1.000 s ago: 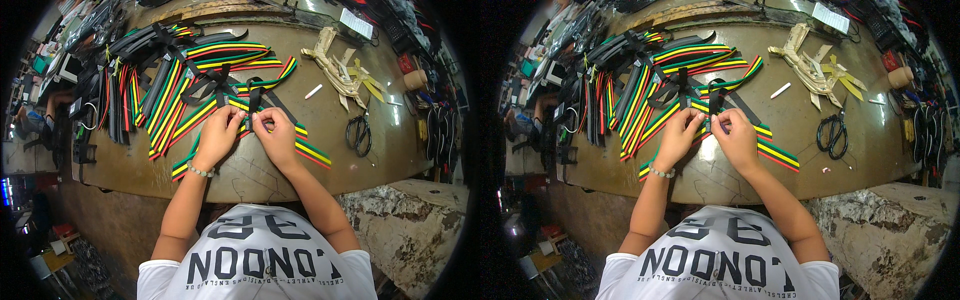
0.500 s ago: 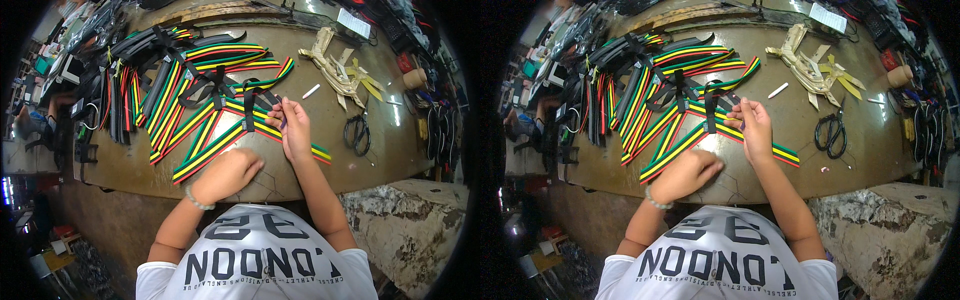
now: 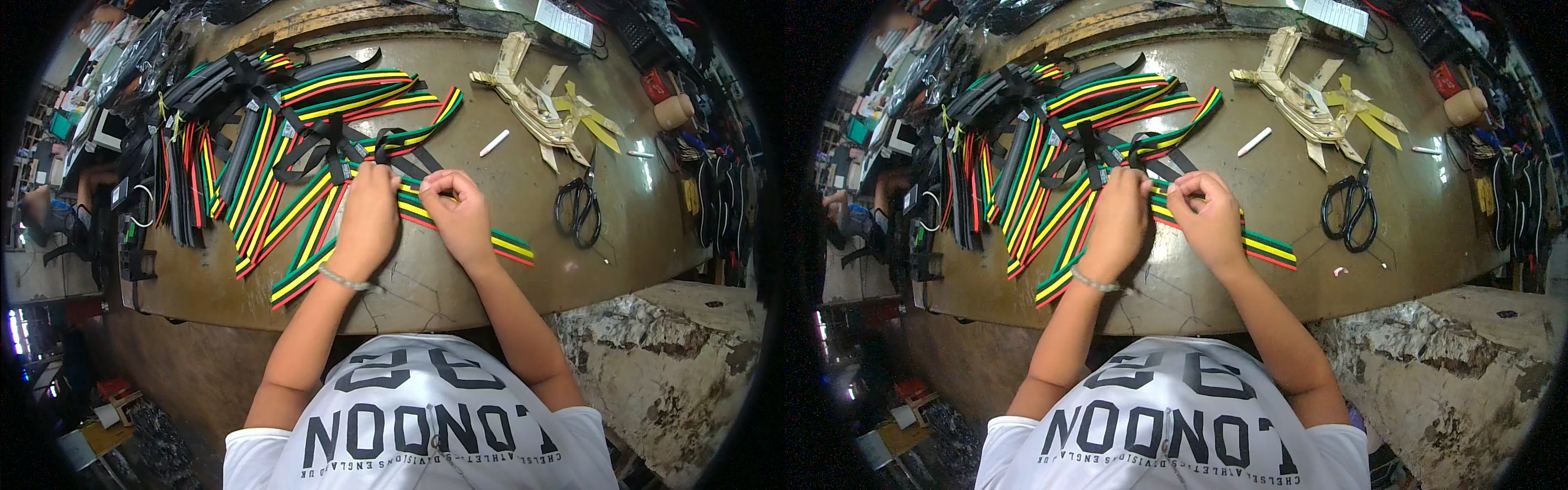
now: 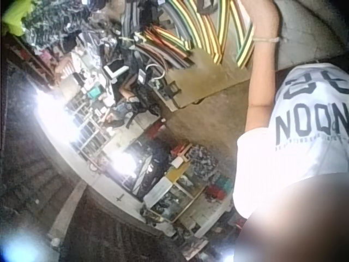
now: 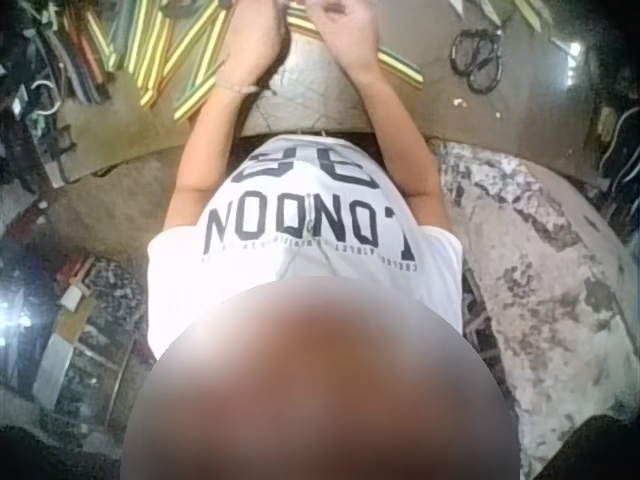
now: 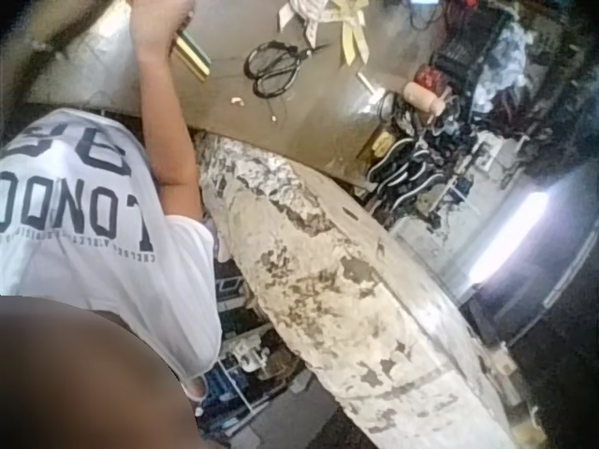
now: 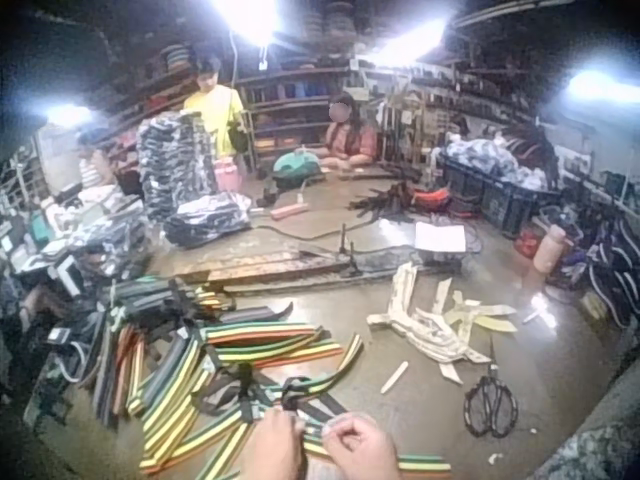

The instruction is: The person assembles multicolored fabric straps by attaching small white tags and black fasteners. They repeatedly pick up straps, align and fasten components, then place finished items on the table. The person briefly stands and walks to retrieve a small white card before returning to continue assembly.

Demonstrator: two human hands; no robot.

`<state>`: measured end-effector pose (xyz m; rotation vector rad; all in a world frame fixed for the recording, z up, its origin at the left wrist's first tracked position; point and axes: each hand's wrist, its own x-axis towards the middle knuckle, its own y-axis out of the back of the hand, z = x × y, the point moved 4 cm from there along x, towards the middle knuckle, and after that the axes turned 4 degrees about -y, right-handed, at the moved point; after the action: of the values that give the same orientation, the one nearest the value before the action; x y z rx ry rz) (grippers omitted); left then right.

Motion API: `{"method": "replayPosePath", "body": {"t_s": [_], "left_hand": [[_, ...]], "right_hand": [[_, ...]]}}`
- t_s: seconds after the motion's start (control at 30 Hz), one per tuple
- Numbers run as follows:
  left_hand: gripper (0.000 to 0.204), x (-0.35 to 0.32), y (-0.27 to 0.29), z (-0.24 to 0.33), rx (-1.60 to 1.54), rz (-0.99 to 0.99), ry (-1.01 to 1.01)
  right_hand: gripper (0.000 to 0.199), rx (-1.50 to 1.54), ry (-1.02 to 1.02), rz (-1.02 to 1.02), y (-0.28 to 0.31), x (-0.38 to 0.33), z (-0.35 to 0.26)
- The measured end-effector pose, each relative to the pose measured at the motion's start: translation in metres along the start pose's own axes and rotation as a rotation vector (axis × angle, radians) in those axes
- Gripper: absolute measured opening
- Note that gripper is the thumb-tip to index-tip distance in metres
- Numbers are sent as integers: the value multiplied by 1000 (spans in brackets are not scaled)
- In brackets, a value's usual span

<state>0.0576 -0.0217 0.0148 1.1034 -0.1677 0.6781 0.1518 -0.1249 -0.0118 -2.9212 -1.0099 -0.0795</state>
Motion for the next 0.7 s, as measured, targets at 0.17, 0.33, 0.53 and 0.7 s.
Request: {"method": "replayPosePath", "body": {"t_s": [0.17, 0.33, 0.53, 0.7], "left_hand": [[13, -11, 1, -20, -280, -63, 177], [12, -13, 0, -22, -490, -107, 332], [13, -18, 1, -26, -505, -109, 267], [16, -18, -1, -36, -844, -56, 514]], "right_hand": [[15, -142, 32, -20, -8, 1, 0], [14, -134, 17, -17, -13, 2, 0], [15, -190, 29, -27, -15, 2, 0], [17, -163, 24, -18, -15, 2, -2]]}}
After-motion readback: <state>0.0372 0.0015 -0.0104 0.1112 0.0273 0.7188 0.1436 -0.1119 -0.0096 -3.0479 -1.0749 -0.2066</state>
